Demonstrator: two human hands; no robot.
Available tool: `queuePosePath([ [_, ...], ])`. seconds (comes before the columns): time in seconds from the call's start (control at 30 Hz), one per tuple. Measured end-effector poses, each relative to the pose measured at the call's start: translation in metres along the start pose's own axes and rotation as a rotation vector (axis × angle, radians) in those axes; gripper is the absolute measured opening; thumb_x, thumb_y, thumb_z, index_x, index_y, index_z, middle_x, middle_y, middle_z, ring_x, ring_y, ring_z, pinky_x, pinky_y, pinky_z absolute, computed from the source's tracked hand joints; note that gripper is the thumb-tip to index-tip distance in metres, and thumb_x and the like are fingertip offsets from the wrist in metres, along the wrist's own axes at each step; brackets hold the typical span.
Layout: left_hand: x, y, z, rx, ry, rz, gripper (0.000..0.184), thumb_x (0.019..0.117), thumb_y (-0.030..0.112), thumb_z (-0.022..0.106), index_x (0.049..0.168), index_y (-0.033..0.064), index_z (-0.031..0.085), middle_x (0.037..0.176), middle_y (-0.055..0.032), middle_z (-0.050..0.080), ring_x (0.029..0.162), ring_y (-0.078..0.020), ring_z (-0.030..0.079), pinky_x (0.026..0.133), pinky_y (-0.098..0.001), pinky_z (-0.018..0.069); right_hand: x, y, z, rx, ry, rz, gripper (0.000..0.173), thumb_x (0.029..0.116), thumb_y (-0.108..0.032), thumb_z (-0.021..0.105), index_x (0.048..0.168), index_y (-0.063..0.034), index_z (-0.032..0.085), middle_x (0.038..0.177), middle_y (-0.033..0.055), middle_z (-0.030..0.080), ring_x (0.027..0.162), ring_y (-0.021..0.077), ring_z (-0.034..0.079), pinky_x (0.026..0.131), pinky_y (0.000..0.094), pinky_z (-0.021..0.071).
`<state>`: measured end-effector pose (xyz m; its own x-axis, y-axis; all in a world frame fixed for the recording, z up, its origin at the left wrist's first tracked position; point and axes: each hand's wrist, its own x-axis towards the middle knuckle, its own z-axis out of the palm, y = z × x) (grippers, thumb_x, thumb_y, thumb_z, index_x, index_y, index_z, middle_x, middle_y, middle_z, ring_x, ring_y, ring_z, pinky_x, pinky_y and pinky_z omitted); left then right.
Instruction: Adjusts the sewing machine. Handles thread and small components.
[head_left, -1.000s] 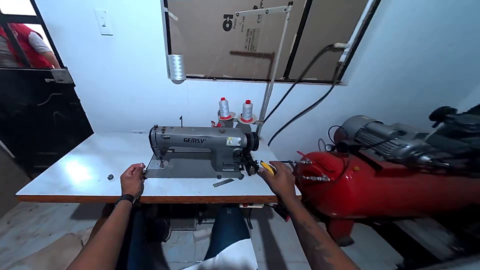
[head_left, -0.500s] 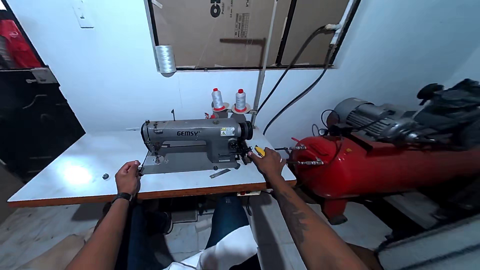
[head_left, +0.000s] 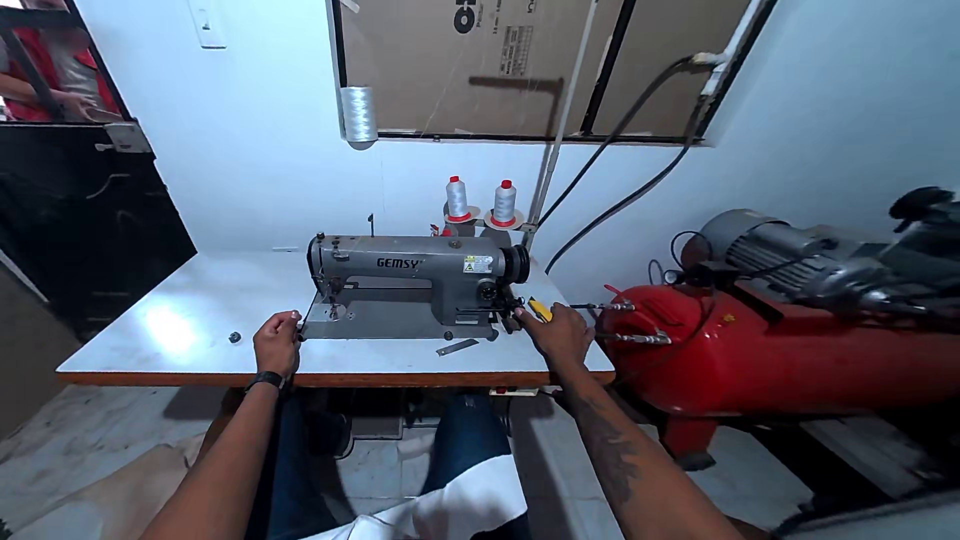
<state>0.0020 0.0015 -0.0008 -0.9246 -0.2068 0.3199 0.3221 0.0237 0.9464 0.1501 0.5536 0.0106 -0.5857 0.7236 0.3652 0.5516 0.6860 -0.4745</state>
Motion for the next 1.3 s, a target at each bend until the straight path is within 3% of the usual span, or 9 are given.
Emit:
queuePosePath([
  [0.1,0.000,-0.001,0.000,0.013,-0.010,0.008,0.018,0.1038,0.021,0.062,0.102,0.0062,0.072,0.064,-0.0050,0.057,0.048,-0.0137,0.047,0.047,-0.0303,0.0436,0.001,0.003,0.004,-0.026,0.019,0.002,0.100,0.0668,-0.095,0.059,0.120,-0.0115,0.072,0.135,0.0187,0.062,0.134,0.0390,0.051,0.114,0.0673,0.0310],
  [0.4,-0.004,0.000,0.000,0.063,-0.025,0.003,0.022,0.1056,0.027,0.059,0.103,0.0090,0.071,0.063,-0.0021,0.056,0.047,-0.0124,0.047,0.046,-0.0291,0.0431,-0.002,0.001,0.001,-0.057,0.006,0.032,0.106,0.0663,-0.097,0.055,0.126,-0.0109,0.070,0.142,0.0218,0.057,0.136,0.0420,0.048,0.115,0.0649,0.0315],
  [0.5,-0.007,0.008,0.000,0.092,-0.034,-0.006,0.023,0.1063,0.025,0.058,0.107,0.0059,0.071,0.067,-0.0040,0.058,0.050,-0.0131,0.048,0.050,-0.0309,0.0454,-0.003,0.001,-0.001,-0.034,0.009,0.008,0.104,0.0678,-0.095,0.057,0.125,-0.0094,0.070,0.140,0.0233,0.058,0.135,0.0446,0.048,0.113,0.0681,0.0320],
  [1.3,-0.006,0.005,0.002,0.032,-0.010,-0.009,0.021,0.1058,0.024,0.059,0.102,0.0077,0.071,0.063,-0.0015,0.055,0.047,-0.0112,0.045,0.046,-0.0270,0.0414,0.001,0.005,0.008,-0.071,0.019,0.012,0.106,0.0669,-0.099,0.049,0.128,-0.0147,0.068,0.142,0.0161,0.058,0.138,0.0367,0.048,0.116,0.0650,0.0291],
])
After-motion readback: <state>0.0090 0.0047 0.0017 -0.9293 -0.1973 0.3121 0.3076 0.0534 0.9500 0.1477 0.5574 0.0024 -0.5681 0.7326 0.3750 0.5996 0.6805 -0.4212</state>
